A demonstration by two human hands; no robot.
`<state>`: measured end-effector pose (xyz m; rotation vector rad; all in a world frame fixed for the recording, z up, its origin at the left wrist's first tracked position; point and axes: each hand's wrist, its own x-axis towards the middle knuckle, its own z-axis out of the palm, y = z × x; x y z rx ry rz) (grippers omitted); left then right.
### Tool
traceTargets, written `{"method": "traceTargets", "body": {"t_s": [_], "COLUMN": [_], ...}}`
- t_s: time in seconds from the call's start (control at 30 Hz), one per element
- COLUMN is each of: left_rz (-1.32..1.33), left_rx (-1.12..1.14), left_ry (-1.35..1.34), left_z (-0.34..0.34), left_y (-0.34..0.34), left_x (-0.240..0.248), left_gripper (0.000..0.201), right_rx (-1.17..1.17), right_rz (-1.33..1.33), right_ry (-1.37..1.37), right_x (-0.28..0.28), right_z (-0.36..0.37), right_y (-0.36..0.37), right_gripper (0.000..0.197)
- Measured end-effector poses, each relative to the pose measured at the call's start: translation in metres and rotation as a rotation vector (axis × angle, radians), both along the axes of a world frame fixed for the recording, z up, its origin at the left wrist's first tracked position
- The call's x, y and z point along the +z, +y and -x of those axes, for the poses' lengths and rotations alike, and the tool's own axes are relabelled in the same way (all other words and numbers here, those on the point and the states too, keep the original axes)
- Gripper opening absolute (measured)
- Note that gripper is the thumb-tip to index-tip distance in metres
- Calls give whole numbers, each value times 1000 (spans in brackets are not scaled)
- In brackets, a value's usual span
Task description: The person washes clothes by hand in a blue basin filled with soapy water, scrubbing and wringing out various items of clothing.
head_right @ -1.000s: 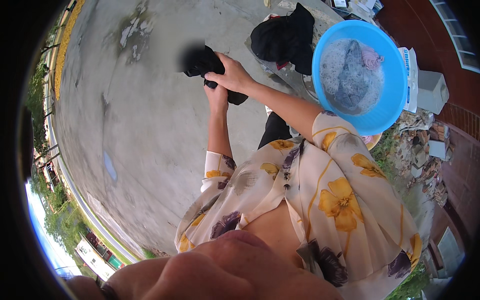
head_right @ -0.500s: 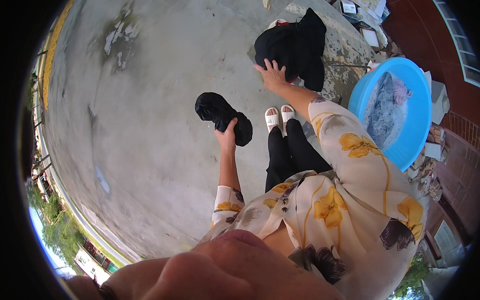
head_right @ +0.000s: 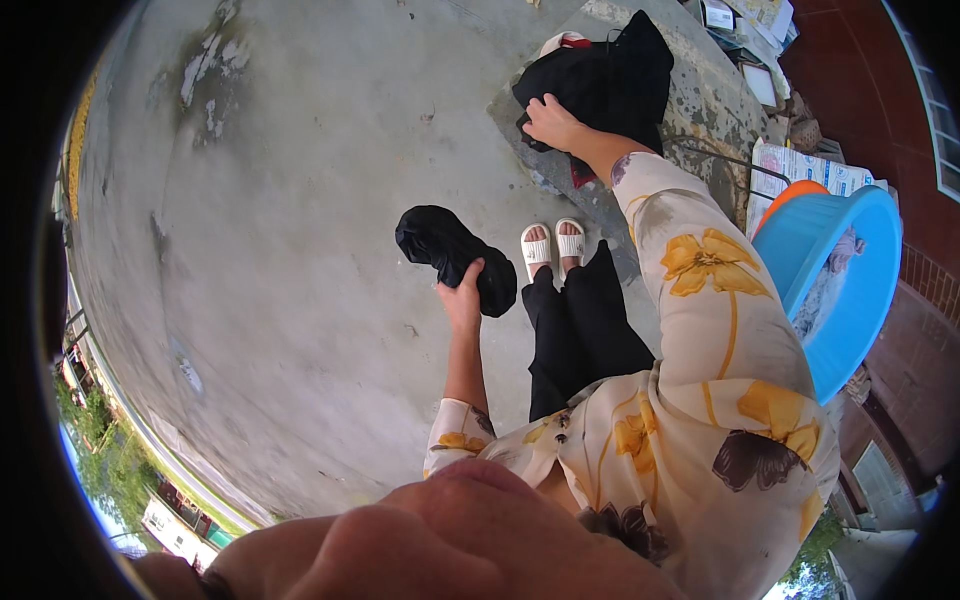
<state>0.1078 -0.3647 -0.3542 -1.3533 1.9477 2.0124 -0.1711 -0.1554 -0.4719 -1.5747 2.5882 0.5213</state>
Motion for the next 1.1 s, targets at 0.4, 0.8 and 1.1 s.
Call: {"method": "traceTargets", "body": {"t_s": [0.4,0.8,1.1], "left_rz": [9,-52,186], "left_rx": [-45,-200,-555], "left_ry": [37,53,-179], "left_z": [4,66,111], "left_y": [-22,28,51], "left_x": [-19,-39,-86], "left_gripper": [35,35,53], "right_rx": [-355,-187,-334], "right_rz": [-577,-368,-780], "right_ry": [87,-216,-118], "right_x": [32,-18,-15], "right_z": [65,-3,27], "right_y": [112,50,145], "right_gripper": [12,37,26]}}
